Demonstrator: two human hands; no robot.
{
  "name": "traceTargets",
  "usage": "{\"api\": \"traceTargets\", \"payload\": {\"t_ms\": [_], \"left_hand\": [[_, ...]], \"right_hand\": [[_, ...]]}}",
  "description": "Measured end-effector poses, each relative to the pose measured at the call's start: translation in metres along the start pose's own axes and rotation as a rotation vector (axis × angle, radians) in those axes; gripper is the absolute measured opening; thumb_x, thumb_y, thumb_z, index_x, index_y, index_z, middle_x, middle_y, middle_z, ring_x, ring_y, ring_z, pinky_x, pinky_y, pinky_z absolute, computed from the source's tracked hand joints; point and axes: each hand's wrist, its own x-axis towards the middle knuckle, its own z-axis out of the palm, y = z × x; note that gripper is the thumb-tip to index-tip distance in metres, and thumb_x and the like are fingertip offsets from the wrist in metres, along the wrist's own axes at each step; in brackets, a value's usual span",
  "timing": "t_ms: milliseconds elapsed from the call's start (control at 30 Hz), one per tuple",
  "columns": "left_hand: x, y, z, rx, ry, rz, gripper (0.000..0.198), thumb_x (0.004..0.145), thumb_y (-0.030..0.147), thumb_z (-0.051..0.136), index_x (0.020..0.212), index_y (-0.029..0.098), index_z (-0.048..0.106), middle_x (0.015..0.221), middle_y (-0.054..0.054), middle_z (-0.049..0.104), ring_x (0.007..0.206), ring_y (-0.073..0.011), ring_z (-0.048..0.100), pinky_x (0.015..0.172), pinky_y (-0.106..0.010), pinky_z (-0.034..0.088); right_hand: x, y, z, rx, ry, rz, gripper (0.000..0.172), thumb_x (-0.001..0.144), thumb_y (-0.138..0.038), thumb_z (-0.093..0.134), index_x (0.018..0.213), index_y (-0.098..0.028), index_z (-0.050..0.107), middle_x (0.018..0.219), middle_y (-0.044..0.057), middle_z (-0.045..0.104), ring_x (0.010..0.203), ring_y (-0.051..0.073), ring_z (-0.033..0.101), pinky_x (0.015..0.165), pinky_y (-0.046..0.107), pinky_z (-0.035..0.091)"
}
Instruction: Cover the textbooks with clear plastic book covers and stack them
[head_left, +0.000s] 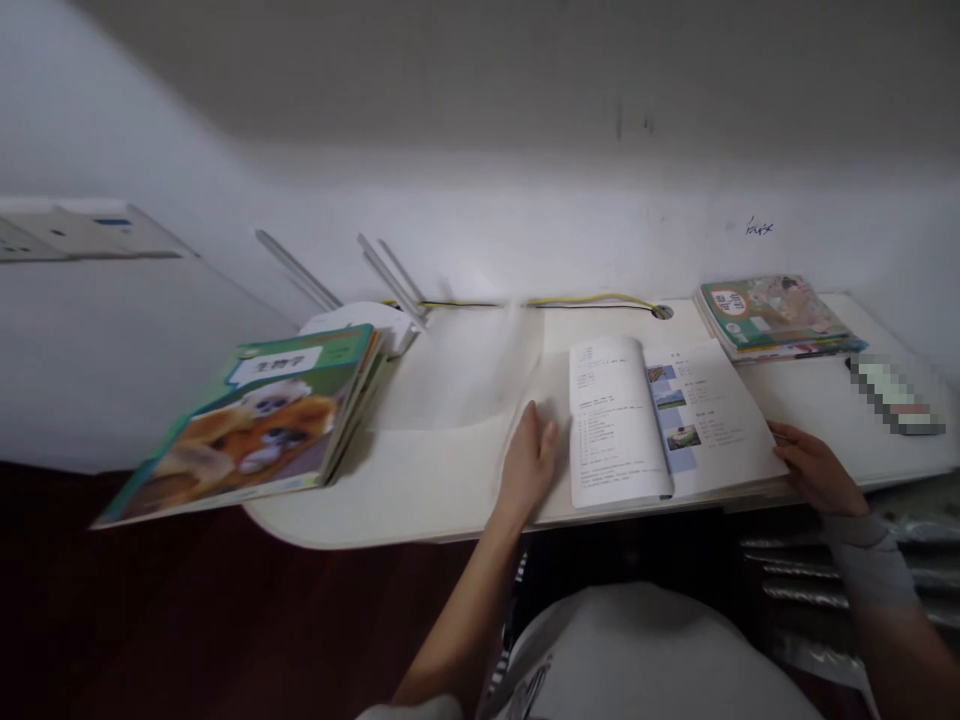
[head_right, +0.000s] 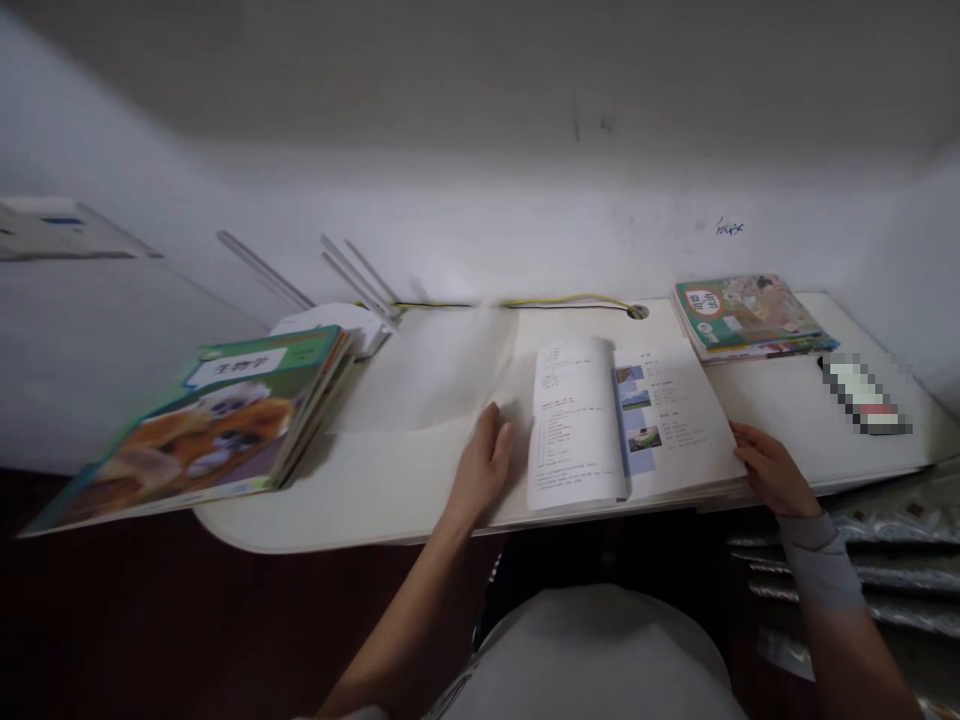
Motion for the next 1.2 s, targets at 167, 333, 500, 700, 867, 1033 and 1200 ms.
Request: {"api": "traceTargets", "payload": {"t_ms": [167, 333, 500, 700, 867, 1033, 1200], "left_hand": [[-0.007, -0.001, -0.004, 0.102, -0.11, 0.072, 0.056, 0.092, 0.042, 0.034, 0.14, 0.014, 0.032, 0.128, -0.015, 0.057, 0.133, -0.0292, 0.035, 0.107, -0.055, 0.024], [-0.005, 0.028, -0.005, 0.028, -0.193, 0.122, 0.054, 0.092, 0.041, 0.037, 0.141, 0.019, 0.031, 0.118, -0.009, 0.065, 0.138, -0.025, 0.025, 0.111, -0.056, 0.006], [0.0, 0.048, 0.002, 0.013, -0.177, 0.156, 0.059, 0.088, 0.042, 0.044, 0.141, 0.017, 0.032, 0.135, -0.015, 0.05, 0.137, -0.0304, 0.027, 0.111, -0.056, 0.011], [-0.005, 0.044, 0.014, -0.498, -0.138, -0.191, 0.067, 0.088, 0.046, 0.047, 0.145, 0.024, 0.019, 0.155, -0.011, 0.014, 0.137, -0.0259, 0.028, 0.111, -0.043, 0.028], [-0.004, 0.05, 0.009, -0.93, -0.151, -0.459, 0.055, 0.08, 0.04, 0.063, 0.127, 0.017, 0.048, 0.141, -0.016, 0.043, 0.125, -0.0278, 0.047, 0.1, -0.04, 0.043], [-0.007, 0.072, 0.013, -1.19, -0.496, -0.609, 0.038, 0.069, 0.038, 0.075, 0.091, 0.008, 0.066, 0.09, -0.016, 0.072, 0.085, -0.0261, 0.068, 0.078, -0.039, 0.055], [-0.004, 0.094, 0.033, -1.219, -0.388, -0.56, 0.045, 0.059, 0.042, 0.08, 0.086, 0.008, 0.066, 0.08, -0.012, 0.072, 0.073, -0.0227, 0.068, 0.071, -0.034, 0.054]], "right_hand": [[0.003, 0.011, -0.002, -0.253, 0.077, -0.101, 0.054, 0.071, -0.035, 0.059, 0.122, -0.018, 0.054, 0.106, 0.009, 0.069, 0.095, 0.024, 0.064, 0.087, 0.043, 0.05], [-0.002, -0.002, 0.013, -0.868, 0.409, -0.582, 0.057, 0.082, -0.035, 0.051, 0.134, -0.015, 0.042, 0.136, 0.016, 0.048, 0.127, 0.03, 0.041, 0.106, 0.053, 0.033], [-0.022, -0.016, 0.078, -1.095, 0.16, -0.927, 0.054, 0.09, -0.034, 0.045, 0.141, -0.02, 0.034, 0.143, 0.015, 0.039, 0.133, 0.026, 0.034, 0.105, 0.05, 0.036], [-0.038, -0.012, 0.145, -1.283, -0.156, -1.112, 0.041, 0.088, -0.021, 0.049, 0.128, -0.018, 0.053, 0.14, 0.013, 0.046, 0.134, 0.028, 0.032, 0.106, 0.049, 0.035], [-0.038, -0.008, 0.141, -1.113, 0.015, -1.151, 0.048, 0.085, -0.005, 0.035, 0.129, -0.013, 0.052, 0.13, 0.015, 0.055, 0.128, 0.024, 0.043, 0.101, 0.043, 0.044], [-0.04, -0.003, 0.133, -1.043, 0.026, -1.114, 0.059, 0.083, -0.006, 0.035, 0.141, -0.019, 0.036, 0.136, 0.013, 0.049, 0.126, 0.024, 0.045, 0.099, 0.045, 0.046], [-0.048, -0.01, 0.134, -0.991, 0.053, -1.103, 0.064, 0.085, -0.019, 0.047, 0.145, -0.021, 0.025, 0.144, 0.014, 0.039, 0.132, 0.028, 0.037, 0.101, 0.05, 0.042]]}}
